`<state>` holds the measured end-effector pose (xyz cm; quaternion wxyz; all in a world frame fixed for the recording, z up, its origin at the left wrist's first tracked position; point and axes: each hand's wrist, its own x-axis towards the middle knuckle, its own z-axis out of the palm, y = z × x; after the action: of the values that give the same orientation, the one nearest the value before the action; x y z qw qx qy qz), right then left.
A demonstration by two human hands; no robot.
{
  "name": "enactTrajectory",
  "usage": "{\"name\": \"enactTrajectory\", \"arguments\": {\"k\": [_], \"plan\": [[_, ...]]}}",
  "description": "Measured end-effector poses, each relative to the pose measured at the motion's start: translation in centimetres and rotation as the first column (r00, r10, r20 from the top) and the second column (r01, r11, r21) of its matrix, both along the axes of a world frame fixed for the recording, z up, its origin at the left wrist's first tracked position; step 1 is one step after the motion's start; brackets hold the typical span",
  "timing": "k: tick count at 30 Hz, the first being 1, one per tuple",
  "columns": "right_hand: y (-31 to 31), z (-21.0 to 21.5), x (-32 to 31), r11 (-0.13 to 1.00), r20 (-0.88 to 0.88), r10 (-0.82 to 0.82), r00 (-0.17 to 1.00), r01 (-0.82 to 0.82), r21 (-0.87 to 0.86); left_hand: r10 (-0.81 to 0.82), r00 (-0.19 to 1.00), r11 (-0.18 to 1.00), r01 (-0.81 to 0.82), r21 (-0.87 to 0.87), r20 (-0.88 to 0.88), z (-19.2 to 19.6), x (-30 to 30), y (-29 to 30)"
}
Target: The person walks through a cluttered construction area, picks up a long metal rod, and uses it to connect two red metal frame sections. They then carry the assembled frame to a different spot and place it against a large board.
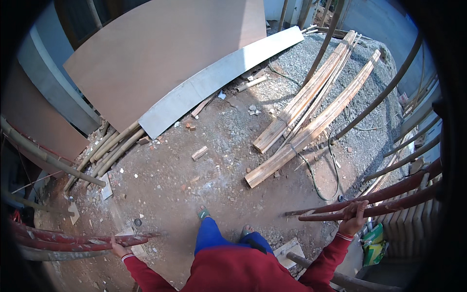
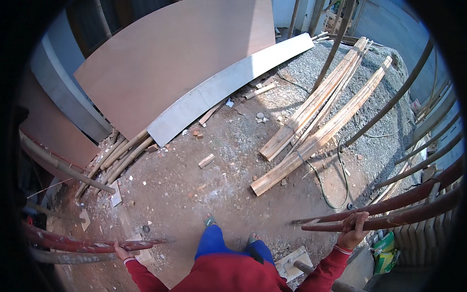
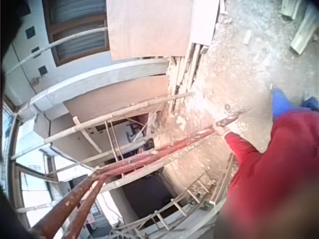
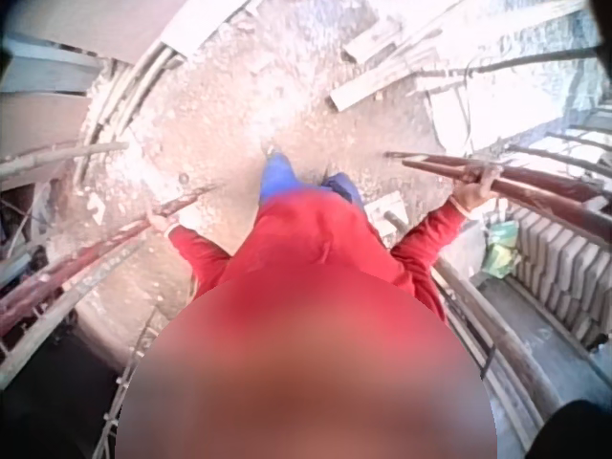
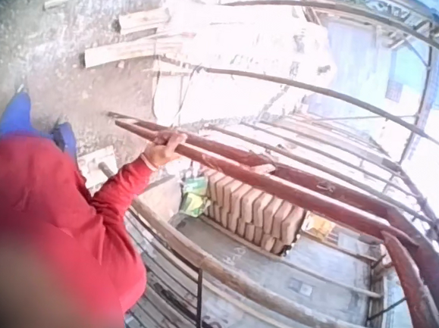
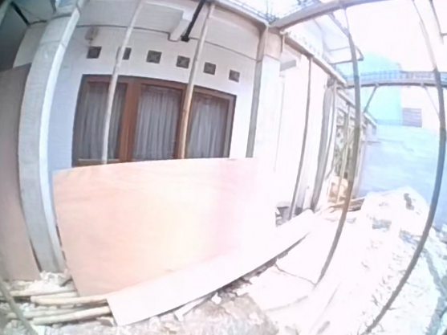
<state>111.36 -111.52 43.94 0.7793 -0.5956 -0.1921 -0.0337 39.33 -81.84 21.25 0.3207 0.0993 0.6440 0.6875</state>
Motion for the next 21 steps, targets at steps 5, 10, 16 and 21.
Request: {"name": "enactTrajectory", "arguments": {"k": [5,10,16,21], "plan": [[5.9,7.0,-1.1,0.999,0.148,0.016,0.989,-0.023,0.047,0.118,0.99,0.993,-0.117,0.017,-0.071,5.0,-0.8,2.7],[12.6,12.5,-1.6,0.994,0.128,0.062,0.99,-0.072,0.076,0.091,0.996,0.995,-0.091,0.05,0.007,8.5,-2.4,7.5],[20.0,16.3,-0.3,0.976,0.105,0.185,0.977,-0.196,0.099,-0.054,0.998,0.999,0.053,0.012,0.034,10.2,-3.6,12.6],[26.4,17.8,2.5,0.96,0.106,0.25,0.963,-0.26,0.104,0.029,0.999,0.999,-0.03,-0.022,-0.042,12.6,-1.3,16.0]]}}
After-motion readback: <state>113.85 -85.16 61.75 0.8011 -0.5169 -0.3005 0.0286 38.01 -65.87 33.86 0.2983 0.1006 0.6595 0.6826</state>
